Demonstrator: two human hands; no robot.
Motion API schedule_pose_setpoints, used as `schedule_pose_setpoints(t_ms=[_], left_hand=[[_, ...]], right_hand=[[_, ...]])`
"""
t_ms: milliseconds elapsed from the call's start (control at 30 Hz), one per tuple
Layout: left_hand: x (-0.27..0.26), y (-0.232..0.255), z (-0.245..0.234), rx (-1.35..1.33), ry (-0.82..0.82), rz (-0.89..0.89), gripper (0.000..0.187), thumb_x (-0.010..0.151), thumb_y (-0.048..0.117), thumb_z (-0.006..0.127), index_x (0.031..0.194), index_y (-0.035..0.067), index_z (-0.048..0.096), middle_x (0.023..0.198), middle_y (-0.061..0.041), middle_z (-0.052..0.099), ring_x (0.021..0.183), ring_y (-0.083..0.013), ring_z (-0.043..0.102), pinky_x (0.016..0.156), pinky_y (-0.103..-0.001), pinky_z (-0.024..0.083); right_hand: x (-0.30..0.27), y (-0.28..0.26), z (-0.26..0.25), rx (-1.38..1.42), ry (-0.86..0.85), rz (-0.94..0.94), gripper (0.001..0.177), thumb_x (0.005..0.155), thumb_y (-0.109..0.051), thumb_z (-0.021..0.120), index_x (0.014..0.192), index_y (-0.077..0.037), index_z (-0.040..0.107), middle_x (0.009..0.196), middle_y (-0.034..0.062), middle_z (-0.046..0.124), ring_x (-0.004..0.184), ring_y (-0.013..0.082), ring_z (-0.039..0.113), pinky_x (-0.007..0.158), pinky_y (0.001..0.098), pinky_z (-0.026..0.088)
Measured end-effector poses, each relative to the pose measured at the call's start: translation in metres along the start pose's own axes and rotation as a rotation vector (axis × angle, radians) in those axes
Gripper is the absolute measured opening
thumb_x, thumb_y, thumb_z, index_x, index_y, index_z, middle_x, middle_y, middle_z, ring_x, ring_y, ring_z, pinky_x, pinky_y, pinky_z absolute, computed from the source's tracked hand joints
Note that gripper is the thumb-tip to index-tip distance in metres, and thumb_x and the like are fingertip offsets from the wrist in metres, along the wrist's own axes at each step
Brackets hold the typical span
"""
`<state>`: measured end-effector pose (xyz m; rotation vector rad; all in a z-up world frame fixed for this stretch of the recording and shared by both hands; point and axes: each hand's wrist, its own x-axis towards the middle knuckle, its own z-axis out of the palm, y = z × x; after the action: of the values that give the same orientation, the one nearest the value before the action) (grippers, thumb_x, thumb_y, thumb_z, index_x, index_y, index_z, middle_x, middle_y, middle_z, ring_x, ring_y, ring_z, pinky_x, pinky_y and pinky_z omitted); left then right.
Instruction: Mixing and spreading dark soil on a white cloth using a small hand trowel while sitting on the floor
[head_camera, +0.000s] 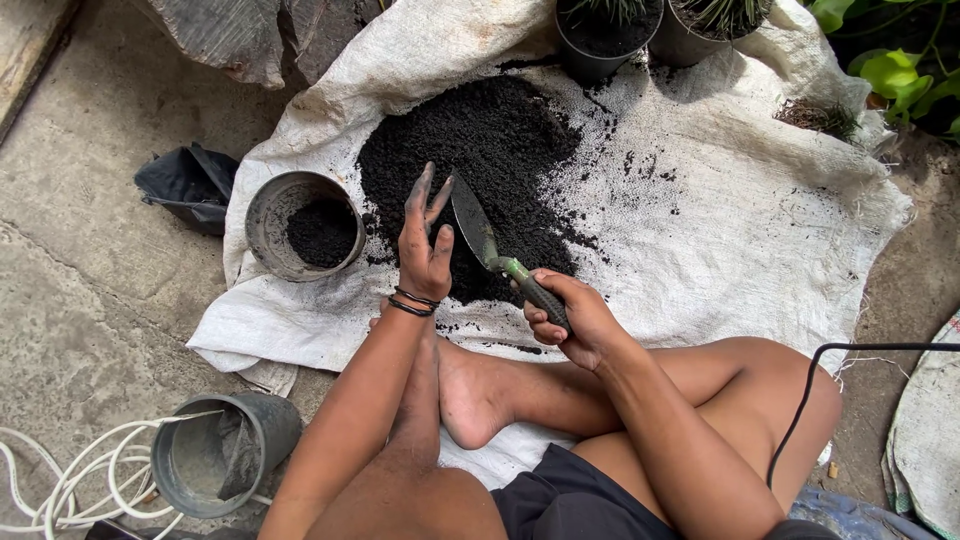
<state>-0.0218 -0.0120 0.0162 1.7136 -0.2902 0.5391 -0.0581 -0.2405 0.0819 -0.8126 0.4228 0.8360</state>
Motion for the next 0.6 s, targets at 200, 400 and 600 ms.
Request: schedule_pose_setpoints(t_ms=[200, 400, 600], left_hand=[[-0.001, 0.002, 0.001, 0.064, -0.083, -0.037, 0.065, 0.106, 0.031, 0.043, 0.158, -0.001, 0.020, 0.164, -0.027, 0.024, 0.139, -0.0440, 0.048, 0.120, -0.059, 0.031], [-0.003, 0.002, -0.001, 0.053, -0.098, -0.045, 0.065, 0.107, 0.032, 0.044, 0.159, 0.001, 0.020, 0.164, -0.027, 0.025, 0.136, -0.0425, 0.052, 0.120, -0.058, 0.030], [0.005, 0.011, 0.001, 0.247, 0.035, -0.129, 0.062, 0.106, 0.025, 0.042, 0.160, 0.003, 0.021, 0.166, -0.023, 0.024, 0.144, -0.0404, 0.044, 0.122, -0.061, 0.026]], right_hand=[[-0.001, -0.005, -0.002, 0.069, -0.021, 0.028, 0.020, 0.101, -0.021, 0.049, 0.117, -0.011, 0.052, 0.067, 0.0040, 0.035, 0.033, 0.0045, 0.034, 0.035, 0.0194, 0.031], [-0.001, -0.009, -0.008, 0.133, -0.017, 0.056, 0.017, 0.101, -0.023, 0.049, 0.115, -0.014, 0.050, 0.066, 0.0014, 0.035, 0.032, 0.0026, 0.035, 0.035, 0.0177, 0.029], [0.006, -0.018, -0.010, -0.259, 0.052, -0.234, 0.024, 0.103, -0.022, 0.048, 0.121, -0.009, 0.055, 0.065, 0.0055, 0.037, 0.035, 0.0091, 0.034, 0.035, 0.0225, 0.029]])
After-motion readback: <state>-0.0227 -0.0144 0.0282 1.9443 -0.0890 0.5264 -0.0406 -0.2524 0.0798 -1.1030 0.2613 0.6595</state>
